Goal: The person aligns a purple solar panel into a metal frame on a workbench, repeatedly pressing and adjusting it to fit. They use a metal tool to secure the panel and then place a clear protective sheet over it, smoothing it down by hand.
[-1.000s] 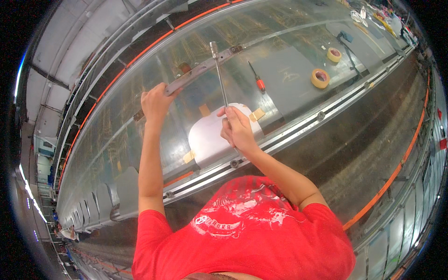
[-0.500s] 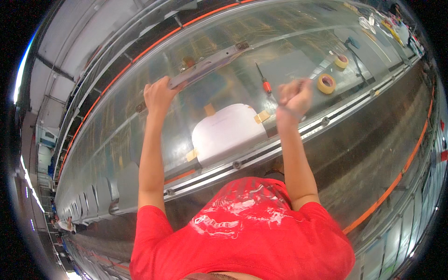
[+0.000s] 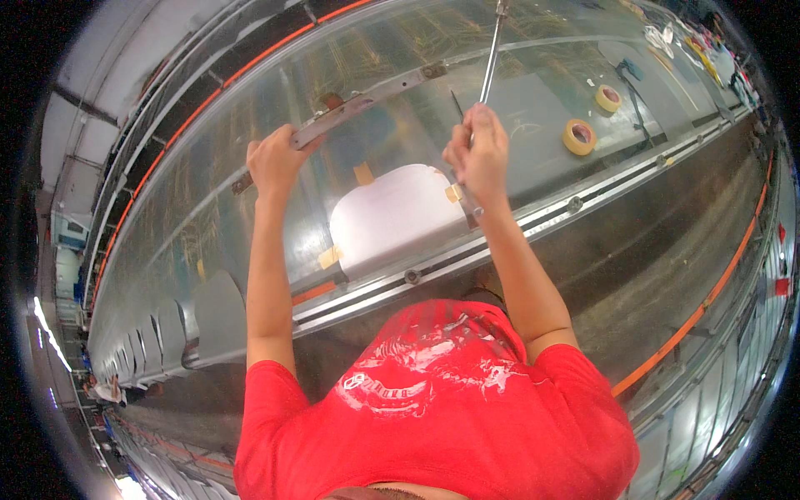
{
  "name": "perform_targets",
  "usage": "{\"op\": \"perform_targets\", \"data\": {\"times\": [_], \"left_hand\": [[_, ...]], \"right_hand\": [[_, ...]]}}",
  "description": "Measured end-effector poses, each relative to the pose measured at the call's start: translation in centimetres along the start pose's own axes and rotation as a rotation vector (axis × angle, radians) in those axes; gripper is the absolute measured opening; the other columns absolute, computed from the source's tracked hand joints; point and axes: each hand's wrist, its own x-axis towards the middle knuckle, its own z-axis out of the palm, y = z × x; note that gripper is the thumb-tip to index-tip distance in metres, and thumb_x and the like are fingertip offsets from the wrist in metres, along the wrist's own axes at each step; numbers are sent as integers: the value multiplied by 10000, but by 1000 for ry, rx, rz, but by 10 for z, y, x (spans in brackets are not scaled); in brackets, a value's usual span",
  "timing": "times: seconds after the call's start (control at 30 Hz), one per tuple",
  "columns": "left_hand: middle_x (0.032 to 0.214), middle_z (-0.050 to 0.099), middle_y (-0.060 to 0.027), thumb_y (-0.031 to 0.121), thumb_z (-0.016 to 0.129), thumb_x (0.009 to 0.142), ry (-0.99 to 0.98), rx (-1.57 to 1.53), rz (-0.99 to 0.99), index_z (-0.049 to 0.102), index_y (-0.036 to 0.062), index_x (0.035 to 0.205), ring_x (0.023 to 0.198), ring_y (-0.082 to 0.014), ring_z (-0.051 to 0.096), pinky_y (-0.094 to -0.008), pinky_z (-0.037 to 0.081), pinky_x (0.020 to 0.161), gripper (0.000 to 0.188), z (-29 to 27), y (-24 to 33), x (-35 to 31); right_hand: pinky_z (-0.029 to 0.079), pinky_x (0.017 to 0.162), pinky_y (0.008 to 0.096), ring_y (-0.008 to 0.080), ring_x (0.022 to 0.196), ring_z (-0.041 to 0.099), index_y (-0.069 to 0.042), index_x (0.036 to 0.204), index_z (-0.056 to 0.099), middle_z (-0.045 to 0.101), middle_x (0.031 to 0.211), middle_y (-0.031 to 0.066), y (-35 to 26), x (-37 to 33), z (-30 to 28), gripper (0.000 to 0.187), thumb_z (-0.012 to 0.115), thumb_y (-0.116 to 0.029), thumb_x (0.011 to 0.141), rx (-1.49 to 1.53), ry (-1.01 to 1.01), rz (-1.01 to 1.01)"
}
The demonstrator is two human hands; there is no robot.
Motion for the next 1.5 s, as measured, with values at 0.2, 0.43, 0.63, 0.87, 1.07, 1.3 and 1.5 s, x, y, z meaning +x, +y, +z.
{"op": "perform_targets", "data": {"times": [0.2, 0.43, 0.63, 0.87, 1.07, 1.3, 1.5], "left_hand": [[837, 710, 9, 584, 838, 694, 27, -85, 21, 699, 140, 913, 801, -209, 678, -394, 441, 804, 515, 28, 26, -69], [982, 631, -34, 322, 911, 631, -301, -170, -129, 635, 125, 1026, 1003, -257, 612, -479, 426, 1013, 521, 71, 67, -198], [1130, 583, -58, 95, 861, 651, -619, -182, -91, 594, 125, 1114, 1144, -286, 570, -635, 341, 1136, 536, 137, 82, -265], [1178, 596, -77, 113, 815, 693, -880, -178, -59, 590, 125, 1193, 1199, -303, 559, -650, 299, 1162, 548, 135, 77, -261], [1517, 478, -170, 365, 800, 813, -411, -340, -542, 565, 29, 1398, 1397, -358, 438, -656, 319, 1111, 715, 162, 2, -242], [1607, 395, -138, 386, 808, 798, -359, -66, -729, 668, -19, 1287, 1475, -361, 356, -682, 185, 1181, 650, 230, -40, -259], [1589, 434, -140, 326, 801, 830, -307, -190, -726, 689, -55, 1239, 1462, -363, 382, -619, 163, 1208, 569, 232, -37, -247]], "right_hand": [[210, 385, 237, 60, 371, 256, -97, 841, 472, 350, 527, -36, -21, 36, -53, 338, 473, -325, 1089, -362, -49, -40], [382, 543, 267, 93, 559, 441, -114, 814, 525, 458, 656, -17, 32, 153, -139, 348, 582, -381, 1031, -763, -256, 390], [515, 813, 401, 303, 876, 633, 48, 922, 679, 666, 878, 187, 208, 212, -194, 612, 848, -513, 747, -1387, -493, 289], [532, 858, 476, 424, 936, 640, 37, 785, 684, 636, 963, 278, 295, 192, -202, 563, 914, -461, 662, -1516, -479, -17], [519, 883, 476, 422, 1003, 617, 47, 849, 659, 608, 1065, 251, 289, 184, -187, 470, 893, -345, 736, -1542, -455, 15], [478, 790, 455, 371, 913, 575, -10, 784, 551, 565, 958, 190, 300, 169, -184, 367, 846, -227, 769, -1511, -395, -112], [455, 722, 430, 319, 822, 546, -13, 765, 517, 533, 895, 148, 287, 162, -182, 399, 854, -225, 770, -1509, -265, -116]]}}
